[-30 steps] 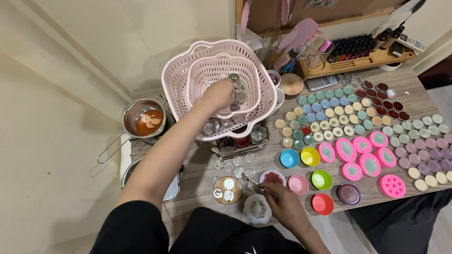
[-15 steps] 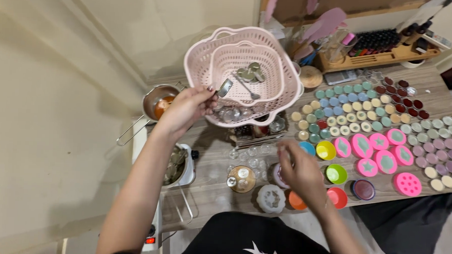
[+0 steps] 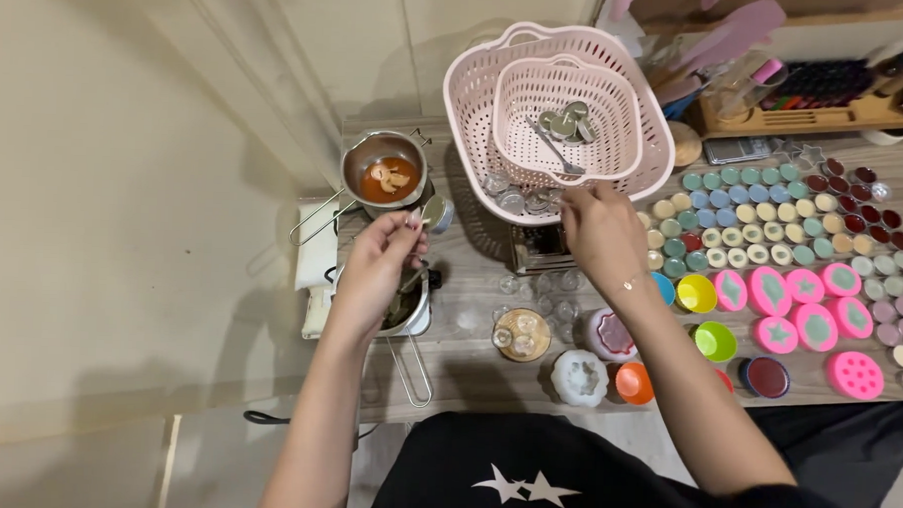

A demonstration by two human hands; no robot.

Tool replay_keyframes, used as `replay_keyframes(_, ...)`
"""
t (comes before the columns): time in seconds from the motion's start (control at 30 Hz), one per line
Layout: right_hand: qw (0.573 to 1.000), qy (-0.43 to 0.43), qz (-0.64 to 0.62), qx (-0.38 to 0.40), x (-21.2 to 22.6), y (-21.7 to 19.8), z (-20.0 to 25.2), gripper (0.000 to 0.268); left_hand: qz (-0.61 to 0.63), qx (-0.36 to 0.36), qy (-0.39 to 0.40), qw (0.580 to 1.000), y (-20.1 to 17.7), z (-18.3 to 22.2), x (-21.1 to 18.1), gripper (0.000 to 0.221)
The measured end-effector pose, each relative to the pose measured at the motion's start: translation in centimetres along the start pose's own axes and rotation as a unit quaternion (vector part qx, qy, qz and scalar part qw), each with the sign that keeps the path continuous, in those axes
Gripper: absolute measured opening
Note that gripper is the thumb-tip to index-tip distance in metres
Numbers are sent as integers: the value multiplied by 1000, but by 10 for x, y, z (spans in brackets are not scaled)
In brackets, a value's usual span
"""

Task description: Preparing and cleaning small metal candle wick holders and wicks at a workbench.

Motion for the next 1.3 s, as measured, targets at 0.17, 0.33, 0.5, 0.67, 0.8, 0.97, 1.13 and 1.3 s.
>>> replay_keyframes(0.17, 999, 11, -43, -20, 28, -25, 38, 41, -26, -7, 18, 999, -7, 21, 25, 14)
replay_keyframes(0.33, 985, -17, -165, 41, 91, -23, 69, 50, -94, -30, -47, 994, 16, 46, 20, 15)
replay_keyframes(0.5, 962, -108, -238, 79, 142, -6, 80, 71, -199, -26, 23, 979, 36, 67, -6, 19)
replay_keyframes(0.67, 963, -86, -232, 105, 143, 18, 80, 62, -209, -36, 16, 977, 25, 84, -8, 17)
replay_keyframes(0.8, 958, -51, -219, 180, 144, 40, 74, 55, -203, -22, 9, 979, 16, 97, -11, 14)
replay_keyframes(0.97, 949, -30, -248, 193, 159, 45, 70, 53, -73, -80, 29, 994, -18, 102, 19, 30)
replay_keyframes(1.13, 948, -78, -242, 191, 182, 64, 72, 55, 163, -22, -69, 984, -23, 102, 58, 51)
replay_keyframes(1.3, 945, -126, -240, 181, 199, 72, 70, 63, 255, -29, -17, 966, -37, 101, 69, 49)
Point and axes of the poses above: each hand's wrist, its own z-axis away from the middle knuckle, its own y-axis out of the palm, x = y × z, the point moved 7 cm from there along -z, towards the middle knuckle, and after that the axes turned 7 degrees about x, right-handed, at the moved point
